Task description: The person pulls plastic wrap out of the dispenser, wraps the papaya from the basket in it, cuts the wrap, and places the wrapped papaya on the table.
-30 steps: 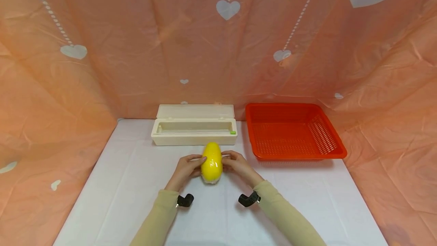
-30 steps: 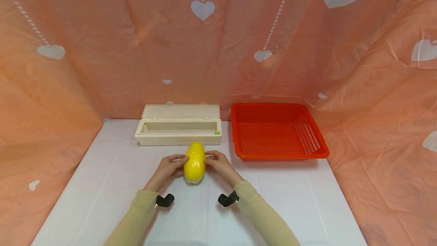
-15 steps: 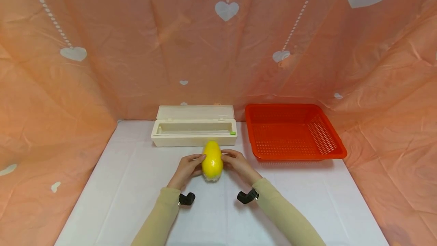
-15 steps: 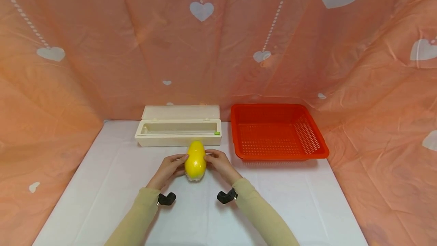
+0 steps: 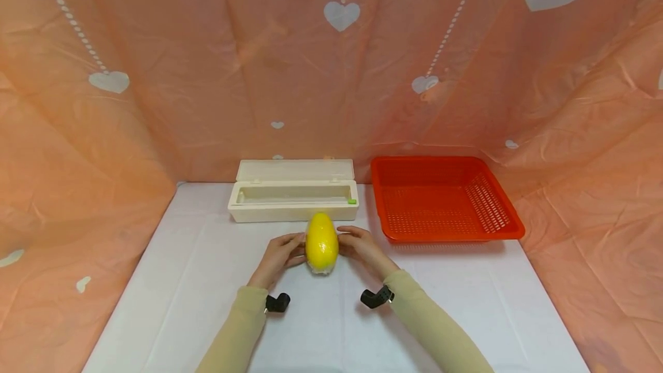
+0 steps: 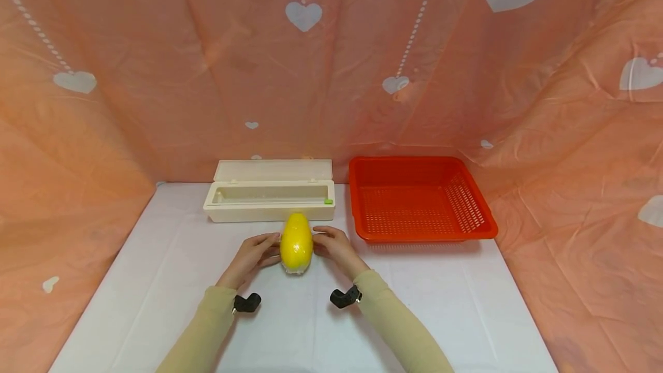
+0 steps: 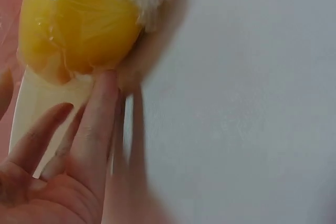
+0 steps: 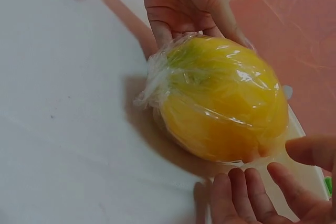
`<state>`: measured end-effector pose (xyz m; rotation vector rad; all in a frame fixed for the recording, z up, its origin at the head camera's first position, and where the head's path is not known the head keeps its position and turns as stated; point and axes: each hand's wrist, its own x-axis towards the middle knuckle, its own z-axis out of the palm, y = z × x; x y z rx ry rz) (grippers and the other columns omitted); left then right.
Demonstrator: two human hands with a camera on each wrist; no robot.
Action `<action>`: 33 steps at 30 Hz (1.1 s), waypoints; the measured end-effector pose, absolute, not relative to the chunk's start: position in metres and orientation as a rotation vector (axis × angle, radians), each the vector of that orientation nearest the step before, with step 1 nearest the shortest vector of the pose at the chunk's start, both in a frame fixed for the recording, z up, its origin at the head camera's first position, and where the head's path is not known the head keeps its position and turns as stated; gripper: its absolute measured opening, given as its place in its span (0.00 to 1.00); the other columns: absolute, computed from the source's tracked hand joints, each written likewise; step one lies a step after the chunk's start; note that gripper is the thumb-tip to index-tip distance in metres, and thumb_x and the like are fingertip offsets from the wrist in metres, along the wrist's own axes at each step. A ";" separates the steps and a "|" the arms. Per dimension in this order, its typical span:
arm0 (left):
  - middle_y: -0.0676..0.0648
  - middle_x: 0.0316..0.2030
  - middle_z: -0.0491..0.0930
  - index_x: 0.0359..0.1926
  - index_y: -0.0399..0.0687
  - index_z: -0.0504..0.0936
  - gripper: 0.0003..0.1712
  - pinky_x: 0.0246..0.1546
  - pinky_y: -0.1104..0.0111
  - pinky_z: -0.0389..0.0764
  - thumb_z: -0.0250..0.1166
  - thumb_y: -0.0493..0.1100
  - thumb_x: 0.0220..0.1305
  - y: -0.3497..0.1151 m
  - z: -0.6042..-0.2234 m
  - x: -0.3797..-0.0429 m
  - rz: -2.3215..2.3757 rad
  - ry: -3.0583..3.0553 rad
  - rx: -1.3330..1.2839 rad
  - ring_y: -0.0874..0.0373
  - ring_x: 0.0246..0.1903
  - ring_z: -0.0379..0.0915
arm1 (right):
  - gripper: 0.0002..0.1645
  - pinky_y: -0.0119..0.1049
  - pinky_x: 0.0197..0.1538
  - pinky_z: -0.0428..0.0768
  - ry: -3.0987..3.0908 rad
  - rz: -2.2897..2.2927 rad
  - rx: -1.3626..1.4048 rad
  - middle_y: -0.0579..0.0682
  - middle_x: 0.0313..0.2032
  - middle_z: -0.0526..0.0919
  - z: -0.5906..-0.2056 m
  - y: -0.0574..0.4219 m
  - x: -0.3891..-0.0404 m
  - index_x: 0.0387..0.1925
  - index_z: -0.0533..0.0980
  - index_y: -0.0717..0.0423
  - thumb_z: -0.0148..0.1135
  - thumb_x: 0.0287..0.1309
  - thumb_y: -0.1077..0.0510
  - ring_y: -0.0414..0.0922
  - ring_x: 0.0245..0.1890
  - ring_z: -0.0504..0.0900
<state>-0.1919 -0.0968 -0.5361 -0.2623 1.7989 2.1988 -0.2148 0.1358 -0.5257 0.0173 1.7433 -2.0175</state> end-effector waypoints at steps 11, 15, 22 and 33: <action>0.33 0.48 0.78 0.60 0.29 0.70 0.30 0.49 0.52 0.78 0.54 0.52 0.72 -0.105 -0.530 -0.189 2.204 1.761 -0.219 0.45 0.46 0.79 | 0.25 0.49 0.58 0.74 1.731 -2.077 0.063 0.57 0.46 0.79 -0.525 0.139 -0.214 0.61 0.65 0.72 0.50 0.68 0.61 0.45 0.42 0.80; 0.32 0.50 0.77 0.62 0.30 0.69 0.29 0.49 0.54 0.78 0.52 0.51 0.73 -0.110 -0.520 -0.190 2.208 1.775 -0.194 0.43 0.47 0.78 | 0.26 0.51 0.60 0.71 1.777 -2.103 0.000 0.65 0.53 0.74 -0.514 0.139 -0.214 0.62 0.65 0.72 0.47 0.70 0.58 0.53 0.50 0.78; 0.26 0.57 0.69 0.64 0.30 0.65 0.28 0.53 0.54 0.76 0.50 0.47 0.75 -0.125 -0.491 -0.197 2.187 1.825 -0.095 0.37 0.55 0.71 | 0.27 0.50 0.66 0.63 1.736 -2.188 -0.100 0.67 0.62 0.66 -0.479 0.140 -0.215 0.65 0.61 0.72 0.44 0.72 0.57 0.64 0.64 0.63; 0.28 0.58 0.69 0.66 0.33 0.65 0.33 0.53 0.56 0.76 0.54 0.52 0.72 -0.174 -0.449 -0.208 1.979 2.157 0.032 0.37 0.56 0.70 | 0.32 0.50 0.68 0.60 1.838 -2.159 -0.355 0.68 0.67 0.59 -0.432 0.222 -0.217 0.70 0.53 0.68 0.42 0.74 0.54 0.62 0.65 0.61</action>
